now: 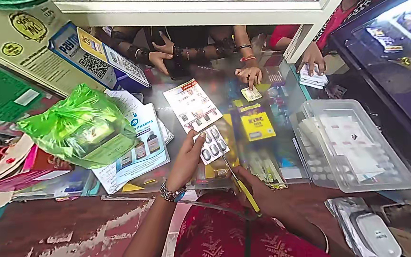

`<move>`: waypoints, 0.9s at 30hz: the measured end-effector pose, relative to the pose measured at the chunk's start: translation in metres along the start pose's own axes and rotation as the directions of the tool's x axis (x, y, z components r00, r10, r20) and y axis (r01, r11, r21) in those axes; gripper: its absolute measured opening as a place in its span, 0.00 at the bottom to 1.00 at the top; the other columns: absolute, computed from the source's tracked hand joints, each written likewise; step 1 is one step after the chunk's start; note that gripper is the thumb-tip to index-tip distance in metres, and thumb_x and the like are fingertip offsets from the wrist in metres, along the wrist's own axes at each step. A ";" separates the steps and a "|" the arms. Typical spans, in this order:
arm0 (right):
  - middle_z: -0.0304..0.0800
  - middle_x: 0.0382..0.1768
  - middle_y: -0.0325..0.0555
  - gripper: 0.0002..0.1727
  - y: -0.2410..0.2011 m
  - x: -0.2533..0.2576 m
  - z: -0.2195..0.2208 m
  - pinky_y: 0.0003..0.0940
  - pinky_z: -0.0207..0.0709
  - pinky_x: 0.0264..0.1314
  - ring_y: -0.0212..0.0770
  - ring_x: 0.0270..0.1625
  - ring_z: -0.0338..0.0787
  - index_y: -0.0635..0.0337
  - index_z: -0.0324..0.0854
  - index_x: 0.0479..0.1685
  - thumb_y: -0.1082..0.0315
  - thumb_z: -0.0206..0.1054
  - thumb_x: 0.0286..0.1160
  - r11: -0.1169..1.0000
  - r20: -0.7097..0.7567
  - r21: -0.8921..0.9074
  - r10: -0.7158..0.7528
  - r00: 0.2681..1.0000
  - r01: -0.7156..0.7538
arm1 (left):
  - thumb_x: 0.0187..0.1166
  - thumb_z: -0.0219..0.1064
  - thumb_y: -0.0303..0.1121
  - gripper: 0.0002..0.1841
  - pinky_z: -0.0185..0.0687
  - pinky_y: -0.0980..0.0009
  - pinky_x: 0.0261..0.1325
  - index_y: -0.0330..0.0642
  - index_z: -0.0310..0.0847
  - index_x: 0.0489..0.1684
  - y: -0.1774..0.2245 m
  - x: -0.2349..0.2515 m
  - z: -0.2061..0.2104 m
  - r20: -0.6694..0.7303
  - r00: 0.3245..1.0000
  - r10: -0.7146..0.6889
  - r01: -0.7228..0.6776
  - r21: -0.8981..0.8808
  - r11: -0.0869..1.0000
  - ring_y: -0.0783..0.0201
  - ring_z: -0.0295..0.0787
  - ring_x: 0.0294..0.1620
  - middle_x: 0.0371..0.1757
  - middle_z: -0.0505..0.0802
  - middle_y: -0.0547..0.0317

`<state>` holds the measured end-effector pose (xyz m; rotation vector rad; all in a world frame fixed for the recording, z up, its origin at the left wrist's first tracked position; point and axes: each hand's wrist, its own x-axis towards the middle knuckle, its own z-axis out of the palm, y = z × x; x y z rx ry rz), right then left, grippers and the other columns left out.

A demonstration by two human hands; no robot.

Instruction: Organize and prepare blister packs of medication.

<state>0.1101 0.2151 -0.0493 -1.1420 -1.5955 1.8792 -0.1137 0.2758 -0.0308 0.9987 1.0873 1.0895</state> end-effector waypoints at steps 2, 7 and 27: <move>0.78 0.32 0.26 0.31 0.001 0.000 0.000 0.16 0.74 0.33 0.16 0.29 0.77 0.61 0.69 0.69 0.55 0.71 0.71 1.000 -0.010 0.008 -0.018 1.000 0.019 | 0.96 0.43 0.34 0.10 0.93 0.65 0.44 0.39 0.67 0.58 0.001 0.000 0.001 0.003 1.000 0.000 0.000 0.004 1.000 0.64 0.95 0.40 0.43 0.92 0.54; 0.78 0.32 0.26 0.34 0.004 -0.001 0.000 0.15 0.74 0.34 0.15 0.30 0.76 0.63 0.70 0.69 0.49 0.72 0.70 0.998 -0.026 0.009 -0.056 0.998 0.056 | 0.95 0.43 0.34 0.10 0.93 0.66 0.43 0.39 0.67 0.57 -0.001 0.002 0.002 0.007 1.000 0.005 -0.005 0.003 1.000 0.64 0.94 0.39 0.42 0.92 0.54; 0.81 0.34 0.36 0.32 0.009 -0.003 -0.001 0.24 0.75 0.37 0.24 0.31 0.78 0.68 0.70 0.72 0.57 0.70 0.74 0.998 -0.074 -0.008 -0.063 0.995 0.062 | 0.93 0.46 0.35 0.11 0.93 0.66 0.40 0.39 0.70 0.56 -0.010 0.009 0.005 -0.024 0.999 0.048 -0.047 0.013 0.999 0.64 0.94 0.37 0.40 0.92 0.56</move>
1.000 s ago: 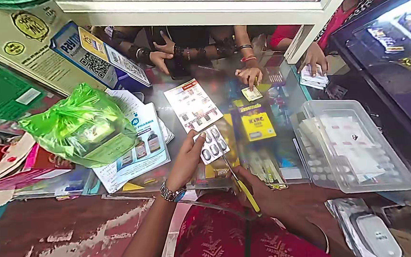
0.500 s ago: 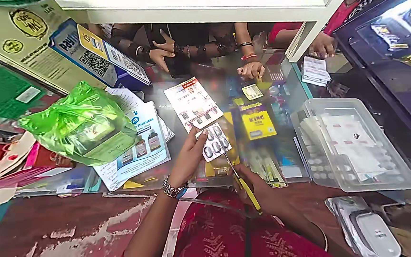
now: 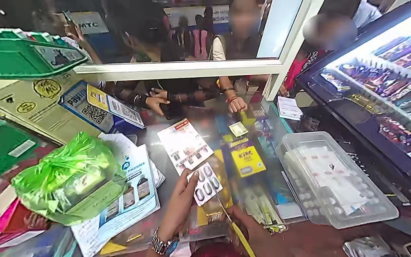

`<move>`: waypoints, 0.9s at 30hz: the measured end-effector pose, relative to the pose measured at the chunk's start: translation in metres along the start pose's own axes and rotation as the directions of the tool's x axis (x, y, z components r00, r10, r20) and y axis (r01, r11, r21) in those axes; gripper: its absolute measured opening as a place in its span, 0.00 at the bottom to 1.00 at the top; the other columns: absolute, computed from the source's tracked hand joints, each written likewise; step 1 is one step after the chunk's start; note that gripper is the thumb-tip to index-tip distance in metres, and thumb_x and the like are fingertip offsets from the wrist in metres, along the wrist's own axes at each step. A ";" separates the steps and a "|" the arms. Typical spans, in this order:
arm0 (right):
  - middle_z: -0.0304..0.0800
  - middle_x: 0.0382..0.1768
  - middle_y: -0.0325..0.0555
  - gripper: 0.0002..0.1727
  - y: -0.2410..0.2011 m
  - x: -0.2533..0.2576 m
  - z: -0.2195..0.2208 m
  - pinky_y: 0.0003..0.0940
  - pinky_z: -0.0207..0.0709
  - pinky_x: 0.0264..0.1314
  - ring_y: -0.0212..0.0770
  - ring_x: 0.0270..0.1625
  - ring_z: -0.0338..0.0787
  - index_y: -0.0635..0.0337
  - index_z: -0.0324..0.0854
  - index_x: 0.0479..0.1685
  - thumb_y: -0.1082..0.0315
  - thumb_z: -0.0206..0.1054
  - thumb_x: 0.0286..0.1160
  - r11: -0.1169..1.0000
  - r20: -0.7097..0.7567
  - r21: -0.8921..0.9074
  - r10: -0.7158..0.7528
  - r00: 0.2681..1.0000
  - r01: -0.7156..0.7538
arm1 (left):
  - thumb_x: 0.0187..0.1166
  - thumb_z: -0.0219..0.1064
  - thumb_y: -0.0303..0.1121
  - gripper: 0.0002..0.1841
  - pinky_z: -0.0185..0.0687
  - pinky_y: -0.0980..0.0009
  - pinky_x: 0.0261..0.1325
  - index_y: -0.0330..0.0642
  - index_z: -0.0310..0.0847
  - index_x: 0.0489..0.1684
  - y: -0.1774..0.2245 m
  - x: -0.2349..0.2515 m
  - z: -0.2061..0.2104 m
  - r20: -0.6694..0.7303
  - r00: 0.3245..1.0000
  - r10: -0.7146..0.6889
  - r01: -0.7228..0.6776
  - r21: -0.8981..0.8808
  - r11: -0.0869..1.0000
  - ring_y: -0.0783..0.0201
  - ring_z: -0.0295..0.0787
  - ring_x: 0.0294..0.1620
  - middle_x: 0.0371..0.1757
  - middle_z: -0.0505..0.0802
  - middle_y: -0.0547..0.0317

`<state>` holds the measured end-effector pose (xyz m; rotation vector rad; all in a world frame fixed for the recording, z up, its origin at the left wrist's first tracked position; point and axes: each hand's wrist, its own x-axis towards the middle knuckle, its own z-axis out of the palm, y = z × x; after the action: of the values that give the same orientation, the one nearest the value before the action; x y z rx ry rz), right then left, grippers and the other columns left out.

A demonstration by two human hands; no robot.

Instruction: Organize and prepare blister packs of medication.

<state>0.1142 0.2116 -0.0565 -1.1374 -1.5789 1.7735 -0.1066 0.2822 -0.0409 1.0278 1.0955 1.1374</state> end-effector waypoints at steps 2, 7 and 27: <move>0.87 0.36 0.44 0.35 -0.003 -0.001 -0.003 0.31 0.80 0.41 0.30 0.34 0.84 0.67 0.73 0.72 0.53 0.75 0.70 0.993 -0.038 -0.110 -0.050 0.998 0.045 | 0.92 0.49 0.34 0.09 0.92 0.67 0.40 0.39 0.71 0.51 0.003 0.002 -0.005 -0.006 1.000 0.029 -0.029 -0.020 0.999 0.65 0.93 0.35 0.37 0.91 0.56; 0.89 0.41 0.48 0.42 -0.022 -0.007 -0.009 0.40 0.83 0.45 0.38 0.38 0.88 0.59 0.73 0.75 0.50 0.83 0.60 0.953 -0.063 -0.300 0.009 0.998 -0.027 | 0.89 0.53 0.29 0.04 0.91 0.71 0.39 0.42 0.71 0.46 0.005 -0.002 -0.008 -0.023 0.997 0.072 -0.074 -0.100 0.992 0.70 0.91 0.33 0.35 0.91 0.62; 0.84 0.58 0.82 0.28 -0.071 0.009 0.062 0.77 0.77 0.53 0.83 0.57 0.86 0.75 0.73 0.75 0.69 0.69 0.77 0.363 -0.458 -0.835 -0.040 0.888 -0.414 | 0.94 0.46 0.35 0.14 0.86 0.75 0.24 0.39 0.74 0.60 -0.018 -0.169 -0.156 -0.694 0.719 -0.029 -0.187 -0.233 0.954 0.72 0.88 0.25 0.33 0.92 0.62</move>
<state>0.0460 0.1991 0.0081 -2.1035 -2.2531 0.4495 -0.2710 0.1223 -0.0646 0.3972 1.4118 1.7778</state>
